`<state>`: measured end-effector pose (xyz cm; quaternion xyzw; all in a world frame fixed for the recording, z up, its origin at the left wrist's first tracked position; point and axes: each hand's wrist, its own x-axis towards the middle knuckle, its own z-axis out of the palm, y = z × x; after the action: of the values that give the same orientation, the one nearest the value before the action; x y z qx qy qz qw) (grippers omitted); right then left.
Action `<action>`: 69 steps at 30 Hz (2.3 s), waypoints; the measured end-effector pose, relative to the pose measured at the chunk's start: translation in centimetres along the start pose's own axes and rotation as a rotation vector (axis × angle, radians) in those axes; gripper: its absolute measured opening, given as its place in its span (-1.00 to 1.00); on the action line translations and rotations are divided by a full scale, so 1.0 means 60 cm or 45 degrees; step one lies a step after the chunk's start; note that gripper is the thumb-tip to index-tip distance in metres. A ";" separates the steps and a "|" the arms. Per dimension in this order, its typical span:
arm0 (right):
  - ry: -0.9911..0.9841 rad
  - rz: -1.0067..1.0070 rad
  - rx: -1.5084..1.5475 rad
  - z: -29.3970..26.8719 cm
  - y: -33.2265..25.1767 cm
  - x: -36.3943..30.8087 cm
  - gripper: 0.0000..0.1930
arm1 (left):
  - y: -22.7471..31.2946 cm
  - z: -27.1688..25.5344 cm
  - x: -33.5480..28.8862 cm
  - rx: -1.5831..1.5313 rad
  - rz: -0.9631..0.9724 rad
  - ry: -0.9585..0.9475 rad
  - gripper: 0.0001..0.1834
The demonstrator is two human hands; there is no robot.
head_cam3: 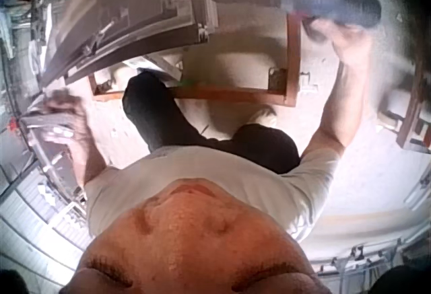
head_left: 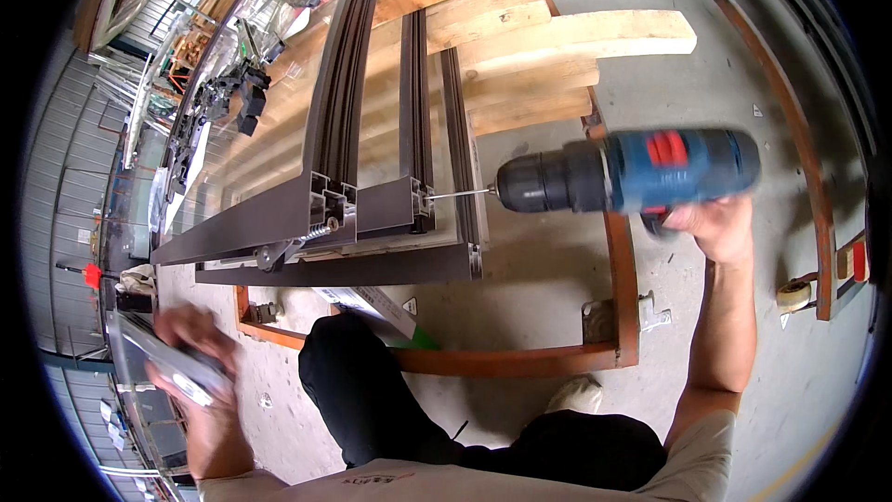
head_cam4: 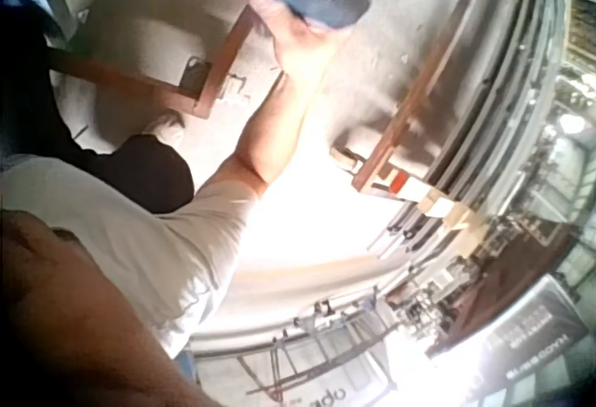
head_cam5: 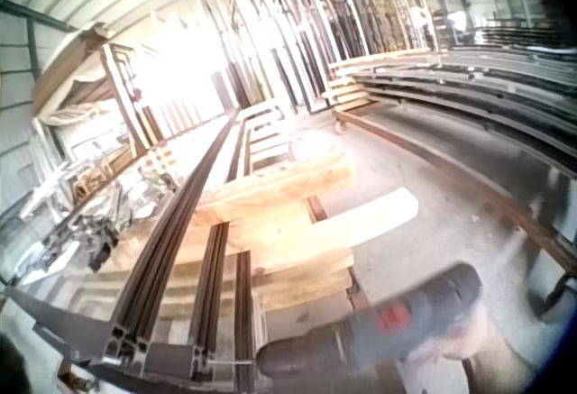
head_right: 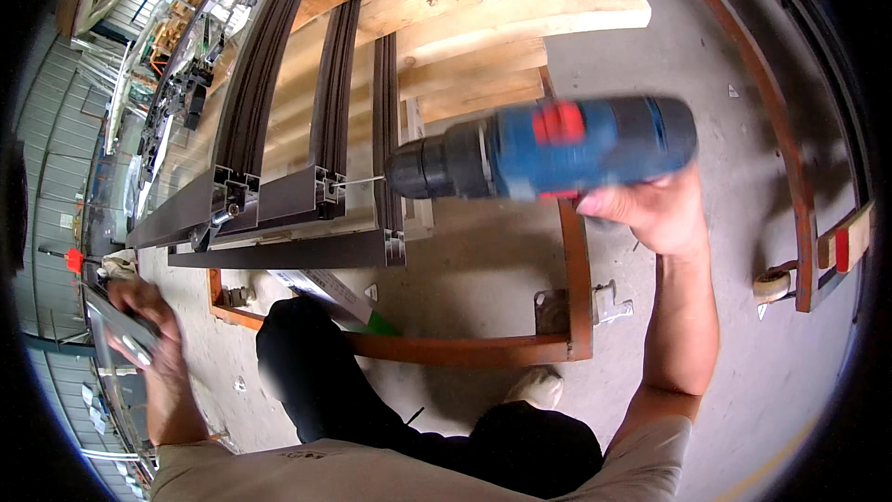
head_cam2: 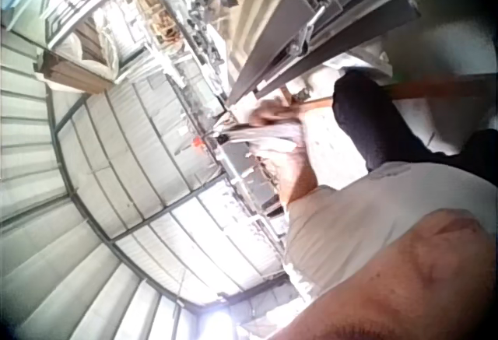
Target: The person picks up metal brackets and uses a power drill to attach them to the frame of a glass door on a work table.
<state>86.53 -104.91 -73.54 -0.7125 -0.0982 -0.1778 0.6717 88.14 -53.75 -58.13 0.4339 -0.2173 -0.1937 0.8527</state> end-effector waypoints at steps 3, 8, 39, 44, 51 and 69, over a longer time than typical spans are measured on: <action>-0.122 -0.574 -0.381 -0.012 0.012 0.021 -0.44 | -0.077 0.009 -0.067 -0.276 -0.280 0.025 -0.57; 0.502 -0.041 -0.054 -0.080 0.002 -0.070 -0.56 | -0.193 0.008 -0.065 -0.495 -0.908 0.276 -0.60; -0.366 0.249 0.400 0.178 -0.016 -0.113 -0.83 | -0.322 0.131 0.099 2.154 0.138 -0.732 -0.41; -0.099 0.486 0.709 0.190 -0.020 -0.090 -0.90 | -0.273 0.086 0.056 2.237 0.615 -0.400 -0.46; 0.155 0.558 0.866 0.202 0.022 -0.088 -0.87 | -0.287 0.020 0.084 2.450 0.666 -0.072 -0.49; 0.191 0.470 0.633 0.239 -0.004 -0.077 -0.89 | -0.322 -0.007 0.106 2.382 0.650 -0.005 -0.51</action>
<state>83.92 -90.23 -75.58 -0.5170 0.0420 -0.0755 0.8516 90.90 -67.40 -72.97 0.8763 -0.3726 0.2476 0.1789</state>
